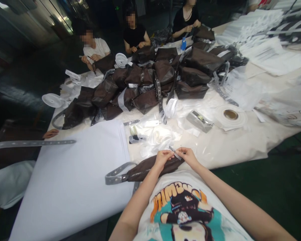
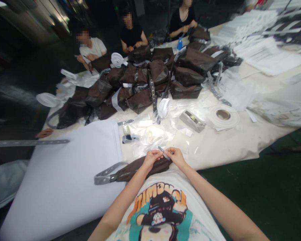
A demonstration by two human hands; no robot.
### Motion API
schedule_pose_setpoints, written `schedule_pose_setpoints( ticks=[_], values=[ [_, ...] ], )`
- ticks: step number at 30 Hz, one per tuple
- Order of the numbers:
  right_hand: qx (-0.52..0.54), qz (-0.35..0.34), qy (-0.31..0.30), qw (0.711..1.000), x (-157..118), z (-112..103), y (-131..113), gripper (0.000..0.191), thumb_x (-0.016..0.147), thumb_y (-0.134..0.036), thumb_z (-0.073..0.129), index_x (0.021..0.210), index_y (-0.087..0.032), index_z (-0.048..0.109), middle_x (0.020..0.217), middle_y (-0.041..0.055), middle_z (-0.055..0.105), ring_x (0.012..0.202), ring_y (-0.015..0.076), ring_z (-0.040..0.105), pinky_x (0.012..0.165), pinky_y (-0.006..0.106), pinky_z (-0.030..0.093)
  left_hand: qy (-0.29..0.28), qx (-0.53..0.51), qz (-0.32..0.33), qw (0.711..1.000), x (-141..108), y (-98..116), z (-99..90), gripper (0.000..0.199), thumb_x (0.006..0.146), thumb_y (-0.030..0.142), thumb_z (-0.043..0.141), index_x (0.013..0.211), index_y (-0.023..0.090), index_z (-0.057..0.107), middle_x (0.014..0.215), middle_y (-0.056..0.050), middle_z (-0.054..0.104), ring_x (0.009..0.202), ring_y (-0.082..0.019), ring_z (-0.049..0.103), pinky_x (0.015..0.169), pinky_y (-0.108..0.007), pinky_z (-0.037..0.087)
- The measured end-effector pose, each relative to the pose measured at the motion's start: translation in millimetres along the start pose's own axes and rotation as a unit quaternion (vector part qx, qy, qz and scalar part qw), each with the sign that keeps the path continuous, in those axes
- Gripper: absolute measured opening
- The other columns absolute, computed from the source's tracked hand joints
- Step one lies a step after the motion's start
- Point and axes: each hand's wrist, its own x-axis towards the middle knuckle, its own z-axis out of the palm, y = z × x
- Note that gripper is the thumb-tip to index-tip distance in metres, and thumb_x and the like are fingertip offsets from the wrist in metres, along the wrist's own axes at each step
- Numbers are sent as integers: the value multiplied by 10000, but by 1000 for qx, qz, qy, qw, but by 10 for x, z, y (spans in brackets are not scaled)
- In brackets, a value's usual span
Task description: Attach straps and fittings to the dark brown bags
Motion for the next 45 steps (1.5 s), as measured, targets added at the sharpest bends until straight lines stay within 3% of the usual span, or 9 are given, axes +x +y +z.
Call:
schedule_pose_setpoints(
  ticks=[9,14,19,22,26,30,35,40,45],
  values=[
    [92,118,-91,985,13,-62,-128,415,647,-572,784,702,-168,705,596,9,648,546,137,503,553,277,375,-5,34,16,999,3,41,-12,384,588,483,880,710,140,758,649,-55,720,596,-135,606,623,-264,455],
    [111,148,-194,963,37,-211,-98,388,672,-519,803,683,-147,691,578,-1,616,524,111,474,540,251,357,-98,64,48,992,68,59,-68,380,590,468,887,735,140,763,678,-32,719,621,-140,610,696,-283,477],
    [120,173,-320,924,145,-373,-24,392,680,-512,822,744,-139,719,649,6,656,575,109,525,600,237,403,-197,177,134,955,175,237,-95,356,621,491,871,728,164,777,793,-27,675,718,-148,597,719,-274,454],
    [100,186,-358,909,226,-420,-35,458,645,-554,833,816,-136,759,737,42,710,625,134,582,643,253,443,-224,212,192,932,235,372,-74,321,617,487,876,666,187,774,915,-44,634,840,-164,591,793,-280,452],
    [69,175,-386,903,313,-447,-62,471,628,-575,832,805,-141,787,780,68,730,681,161,608,670,267,467,-225,214,202,929,313,411,-40,320,583,480,895,622,191,762,908,-45,613,856,-170,580,826,-295,447],
    [89,163,-344,920,336,-434,-11,430,632,-552,835,747,-142,781,702,52,703,631,151,584,639,269,456,-150,189,177,954,340,290,-28,340,549,479,903,643,179,773,859,-33,632,752,-139,578,706,-264,451],
    [102,121,-253,955,253,-326,26,409,693,-569,779,754,-166,761,693,20,692,638,143,570,643,265,429,-11,168,83,982,161,145,3,336,645,491,828,706,163,786,700,-50,723,648,-170,620,658,-289,479],
    [80,50,-148,985,177,-132,9,433,698,-609,751,676,-176,743,614,6,649,608,153,538,630,286,419,16,103,66,992,-14,147,85,353,672,478,821,856,178,806,805,-67,778,730,-209,677,712,-306,510],
    [38,-13,-129,991,235,-68,93,414,714,-603,740,705,-191,770,699,27,708,703,187,617,727,318,484,45,117,117,985,46,168,148,347,706,505,792,597,183,725,629,-9,672,658,-162,589,681,-272,452]
  ],
)
